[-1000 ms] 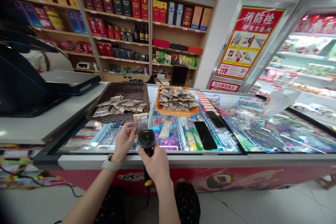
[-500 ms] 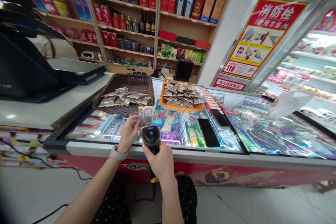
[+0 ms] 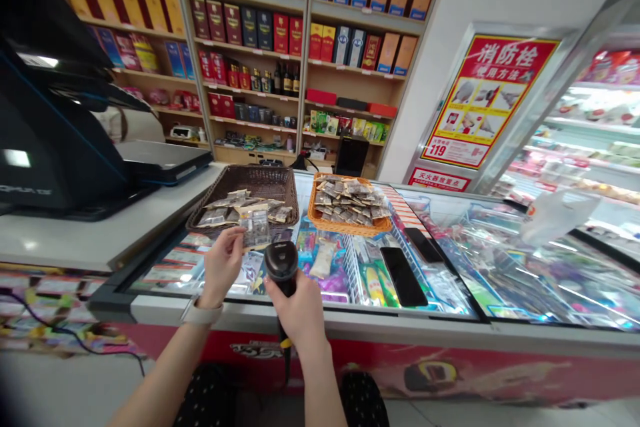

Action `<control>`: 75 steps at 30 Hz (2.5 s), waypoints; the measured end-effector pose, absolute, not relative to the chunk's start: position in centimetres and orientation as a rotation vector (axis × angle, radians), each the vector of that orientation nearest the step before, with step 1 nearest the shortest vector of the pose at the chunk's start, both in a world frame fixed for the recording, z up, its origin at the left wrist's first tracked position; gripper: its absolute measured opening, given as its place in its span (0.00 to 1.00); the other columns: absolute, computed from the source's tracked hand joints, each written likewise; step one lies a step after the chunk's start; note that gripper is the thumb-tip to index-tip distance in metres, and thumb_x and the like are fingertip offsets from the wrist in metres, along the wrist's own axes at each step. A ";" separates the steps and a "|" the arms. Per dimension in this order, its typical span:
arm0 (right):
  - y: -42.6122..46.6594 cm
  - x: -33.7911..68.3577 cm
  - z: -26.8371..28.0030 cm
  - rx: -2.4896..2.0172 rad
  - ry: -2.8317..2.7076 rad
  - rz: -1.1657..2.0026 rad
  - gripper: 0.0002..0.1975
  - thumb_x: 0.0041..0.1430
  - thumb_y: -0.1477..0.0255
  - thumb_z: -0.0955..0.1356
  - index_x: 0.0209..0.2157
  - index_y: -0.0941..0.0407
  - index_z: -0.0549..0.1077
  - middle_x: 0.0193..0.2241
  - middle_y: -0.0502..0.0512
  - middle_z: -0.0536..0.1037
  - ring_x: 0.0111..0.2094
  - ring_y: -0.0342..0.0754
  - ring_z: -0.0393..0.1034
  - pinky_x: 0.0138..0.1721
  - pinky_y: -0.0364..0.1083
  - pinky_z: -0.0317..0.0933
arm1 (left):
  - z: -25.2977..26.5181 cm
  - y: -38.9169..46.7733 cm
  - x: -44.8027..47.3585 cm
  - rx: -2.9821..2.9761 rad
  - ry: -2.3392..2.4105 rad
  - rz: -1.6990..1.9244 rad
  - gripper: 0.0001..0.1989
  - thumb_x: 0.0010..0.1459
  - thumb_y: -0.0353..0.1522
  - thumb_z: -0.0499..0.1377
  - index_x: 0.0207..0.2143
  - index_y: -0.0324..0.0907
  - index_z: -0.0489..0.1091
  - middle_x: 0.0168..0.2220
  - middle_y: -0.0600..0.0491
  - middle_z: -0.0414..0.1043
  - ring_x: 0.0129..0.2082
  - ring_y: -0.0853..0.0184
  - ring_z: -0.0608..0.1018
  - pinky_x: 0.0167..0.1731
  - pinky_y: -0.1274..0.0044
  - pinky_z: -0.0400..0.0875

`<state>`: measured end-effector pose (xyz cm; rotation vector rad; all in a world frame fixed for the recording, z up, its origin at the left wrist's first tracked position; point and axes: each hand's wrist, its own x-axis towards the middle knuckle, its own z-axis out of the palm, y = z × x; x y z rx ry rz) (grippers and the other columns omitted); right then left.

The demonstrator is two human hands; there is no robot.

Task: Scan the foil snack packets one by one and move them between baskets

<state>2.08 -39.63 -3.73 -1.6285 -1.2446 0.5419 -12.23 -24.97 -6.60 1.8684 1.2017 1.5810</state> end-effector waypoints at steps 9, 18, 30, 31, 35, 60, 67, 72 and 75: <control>-35.4 -1.8 -0.4 -1.726 -1.393 0.561 0.17 0.61 0.57 0.72 0.38 0.57 0.83 0.34 0.61 0.86 0.38 0.58 0.81 0.34 0.45 0.63 | 0.6 -16.3 -19.7 2.222 1.961 1.003 0.20 0.65 0.32 0.47 0.52 0.41 0.73 0.37 0.41 0.79 0.41 0.52 0.80 0.39 0.69 0.70; -35.7 -2.8 -1.7 -1.648 -1.347 0.470 0.17 0.63 0.58 0.70 0.41 0.57 0.83 0.35 0.64 0.87 0.39 0.62 0.82 0.35 0.47 0.65 | -1.1 -15.5 -20.2 2.440 2.040 0.965 0.23 0.65 0.40 0.48 0.51 0.39 0.76 0.50 0.33 0.74 0.49 0.39 0.75 0.42 0.56 0.71; -41.9 8.3 -4.3 -1.836 -1.025 0.165 0.22 0.67 0.55 0.65 0.41 0.59 0.82 0.31 0.65 0.85 0.36 0.63 0.82 0.33 0.48 0.65 | 0.1 -18.7 0.8 2.760 1.032 1.048 0.18 0.63 0.37 0.51 0.48 0.39 0.74 0.50 0.40 0.73 0.52 0.52 0.73 0.57 0.63 0.65; -42.5 9.2 -4.7 -1.838 -0.998 0.158 0.23 0.68 0.55 0.64 0.41 0.59 0.82 0.31 0.65 0.85 0.36 0.64 0.82 0.34 0.48 0.65 | -0.1 -18.4 3.2 2.758 1.007 0.932 0.18 0.63 0.36 0.52 0.49 0.39 0.74 0.50 0.40 0.74 0.53 0.53 0.74 0.57 0.64 0.65; -44.2 11.6 -6.1 -1.795 -0.901 0.157 0.25 0.69 0.54 0.62 0.41 0.59 0.82 0.31 0.65 0.85 0.37 0.65 0.81 0.35 0.49 0.66 | -0.6 -17.0 11.6 2.688 1.148 0.383 0.19 0.64 0.34 0.51 0.52 0.39 0.74 0.52 0.39 0.76 0.55 0.55 0.76 0.54 0.69 0.67; -45.1 12.1 -6.7 -1.634 -0.834 0.287 0.23 0.67 0.56 0.64 0.45 0.59 0.82 0.36 0.63 0.86 0.40 0.60 0.81 0.42 0.49 0.70 | 2.4 -19.3 12.4 2.571 1.310 0.492 0.21 0.65 0.40 0.47 0.34 0.40 0.76 0.41 0.38 0.79 0.43 0.52 0.80 0.39 0.71 0.69; -43.8 9.2 -5.7 -1.562 -0.935 0.364 0.21 0.66 0.56 0.66 0.45 0.58 0.81 0.34 0.60 0.86 0.38 0.58 0.81 0.39 0.47 0.70 | -1.9 -23.3 1.8 2.186 1.186 1.121 0.18 0.66 0.43 0.46 0.26 0.45 0.63 0.18 0.55 0.67 0.22 0.64 0.74 0.26 0.76 0.60; -42.6 6.1 -6.3 -1.558 -1.051 0.463 0.21 0.65 0.56 0.67 0.45 0.58 0.81 0.33 0.60 0.86 0.37 0.59 0.81 0.37 0.48 0.69 | -6.9 -25.4 -3.5 1.856 1.197 1.162 0.15 0.66 0.44 0.47 0.40 0.45 0.66 0.19 0.58 0.68 0.19 0.64 0.75 0.26 0.75 0.65; -42.1 4.5 -6.6 -1.587 -1.089 0.520 0.21 0.65 0.57 0.67 0.45 0.58 0.82 0.35 0.61 0.86 0.40 0.61 0.81 0.41 0.49 0.69 | -8.7 -25.9 -4.8 1.769 1.184 1.205 0.17 0.67 0.46 0.47 0.45 0.44 0.66 0.23 0.57 0.70 0.18 0.65 0.74 0.24 0.75 0.66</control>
